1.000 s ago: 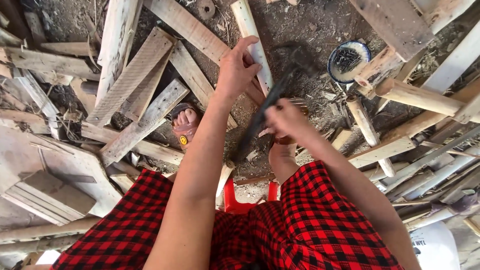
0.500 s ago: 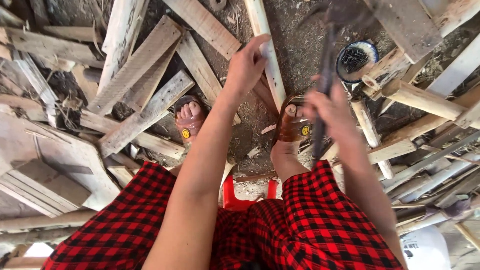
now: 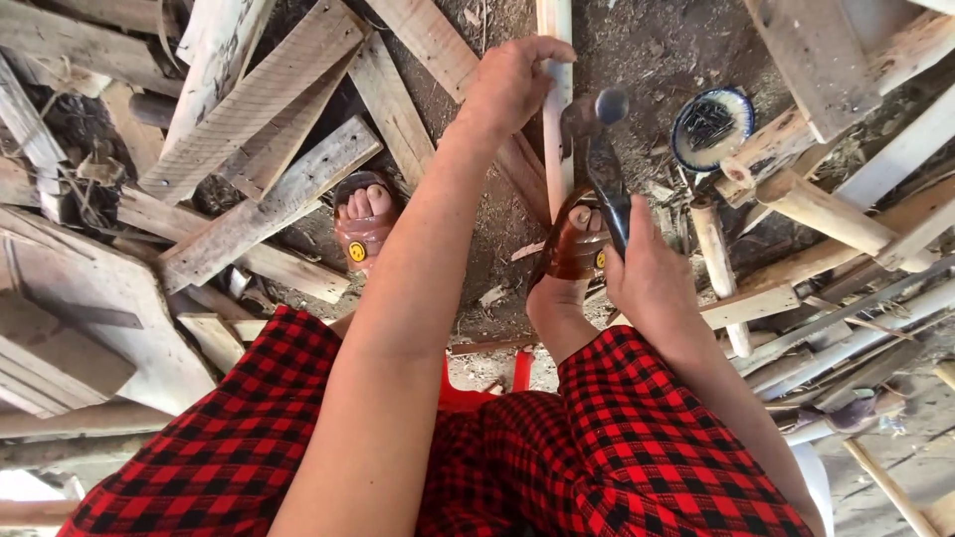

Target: Dismantling wooden boards and scrap wood using a hammer in a warehouse environment.

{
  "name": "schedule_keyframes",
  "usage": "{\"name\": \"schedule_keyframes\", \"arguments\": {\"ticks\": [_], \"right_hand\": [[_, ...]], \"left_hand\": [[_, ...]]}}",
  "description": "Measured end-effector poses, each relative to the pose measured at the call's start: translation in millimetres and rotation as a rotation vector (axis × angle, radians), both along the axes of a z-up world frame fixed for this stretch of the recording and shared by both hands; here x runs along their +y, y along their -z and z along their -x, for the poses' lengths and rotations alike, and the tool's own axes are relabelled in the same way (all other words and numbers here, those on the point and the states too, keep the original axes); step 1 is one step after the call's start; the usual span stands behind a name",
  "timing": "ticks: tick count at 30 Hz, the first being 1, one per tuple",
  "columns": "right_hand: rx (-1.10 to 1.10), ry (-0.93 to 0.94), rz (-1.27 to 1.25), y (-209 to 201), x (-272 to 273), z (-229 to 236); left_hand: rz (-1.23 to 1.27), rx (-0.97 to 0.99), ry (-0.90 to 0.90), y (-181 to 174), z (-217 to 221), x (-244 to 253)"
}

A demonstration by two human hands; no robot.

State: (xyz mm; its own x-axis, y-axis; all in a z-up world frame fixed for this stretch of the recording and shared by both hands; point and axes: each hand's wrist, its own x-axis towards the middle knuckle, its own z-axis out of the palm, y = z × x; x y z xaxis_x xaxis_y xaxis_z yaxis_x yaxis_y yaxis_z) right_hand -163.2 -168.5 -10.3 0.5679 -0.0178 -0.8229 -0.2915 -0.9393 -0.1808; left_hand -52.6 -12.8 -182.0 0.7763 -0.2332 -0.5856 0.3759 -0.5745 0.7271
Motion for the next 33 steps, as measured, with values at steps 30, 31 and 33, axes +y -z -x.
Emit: {"name": "schedule_keyframes", "arguments": {"ticks": [30, 31, 33], "right_hand": [[0.4, 0.505, -1.49, 9.2, -67.3, 14.6], [0.458, 0.57, -1.534, 14.4, -68.0, 21.8], [0.518, 0.637, -1.576, 9.9, -66.9, 26.8]], "left_hand": [[0.093, 0.005, -0.053, 24.4, 5.7, -0.7], [0.069, -0.013, -0.032, 23.9, 5.5, -1.4], [0.046, -0.03, -0.012, 20.2, 3.7, -1.7]]}}
